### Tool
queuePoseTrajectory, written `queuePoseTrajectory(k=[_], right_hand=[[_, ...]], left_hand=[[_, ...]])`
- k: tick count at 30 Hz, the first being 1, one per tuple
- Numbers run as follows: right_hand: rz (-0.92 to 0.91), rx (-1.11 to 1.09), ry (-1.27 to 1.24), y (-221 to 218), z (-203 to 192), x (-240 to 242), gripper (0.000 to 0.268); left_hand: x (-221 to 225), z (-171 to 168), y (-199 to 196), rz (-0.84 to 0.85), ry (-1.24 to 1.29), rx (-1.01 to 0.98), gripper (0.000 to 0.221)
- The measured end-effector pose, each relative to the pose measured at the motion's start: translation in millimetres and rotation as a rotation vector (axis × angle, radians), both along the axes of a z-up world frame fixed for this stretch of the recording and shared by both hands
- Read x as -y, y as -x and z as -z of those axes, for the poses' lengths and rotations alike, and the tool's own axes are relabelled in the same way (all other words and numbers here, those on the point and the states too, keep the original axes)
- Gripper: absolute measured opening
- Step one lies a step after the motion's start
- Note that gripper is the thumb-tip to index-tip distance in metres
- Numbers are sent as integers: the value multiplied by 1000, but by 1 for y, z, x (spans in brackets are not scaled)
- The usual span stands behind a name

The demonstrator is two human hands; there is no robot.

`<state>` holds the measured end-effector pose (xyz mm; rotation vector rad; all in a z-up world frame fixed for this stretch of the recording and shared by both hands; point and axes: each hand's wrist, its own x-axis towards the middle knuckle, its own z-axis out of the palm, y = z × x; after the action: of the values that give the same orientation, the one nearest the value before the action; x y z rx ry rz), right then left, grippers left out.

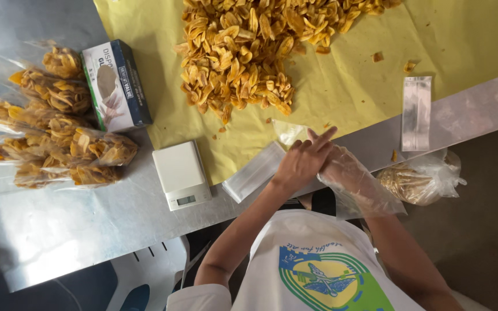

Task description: The person scoops dried banana chips from a large pile on a yellow sheet, places them into a clear plastic bag, and weighs the bag on a digital scale. The person then sets the filled bag aside and repeats the process with a new bag.

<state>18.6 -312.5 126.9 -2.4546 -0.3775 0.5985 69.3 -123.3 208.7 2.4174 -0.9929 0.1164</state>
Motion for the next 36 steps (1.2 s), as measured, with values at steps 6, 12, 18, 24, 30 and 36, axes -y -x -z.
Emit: queuePoseTrajectory(k=[6, 12, 18, 24, 30, 36], right_hand=[[314, -40, -741, -50, 19, 12, 43], [467, -546, -1249, -58, 1, -9, 48], [669, -364, -1332, -109, -22, 21, 52], [722, 3, -1327, -157, -42, 29, 57], [350, 426, -726, -144, -22, 29, 49], [1149, -571, -1494, -201, 90, 88, 29]], left_hand=[[-10, 6, -15, 8, 7, -48, 53], [37, -1, -21, -18, 144, 18, 41], [60, 6, -16, 42, -9, -31, 40], [80, -1, -21, -58, 186, 77, 45], [96, 39, -58, -344, 239, -120, 34], [102, 30, -28, -160, 223, -97, 45]])
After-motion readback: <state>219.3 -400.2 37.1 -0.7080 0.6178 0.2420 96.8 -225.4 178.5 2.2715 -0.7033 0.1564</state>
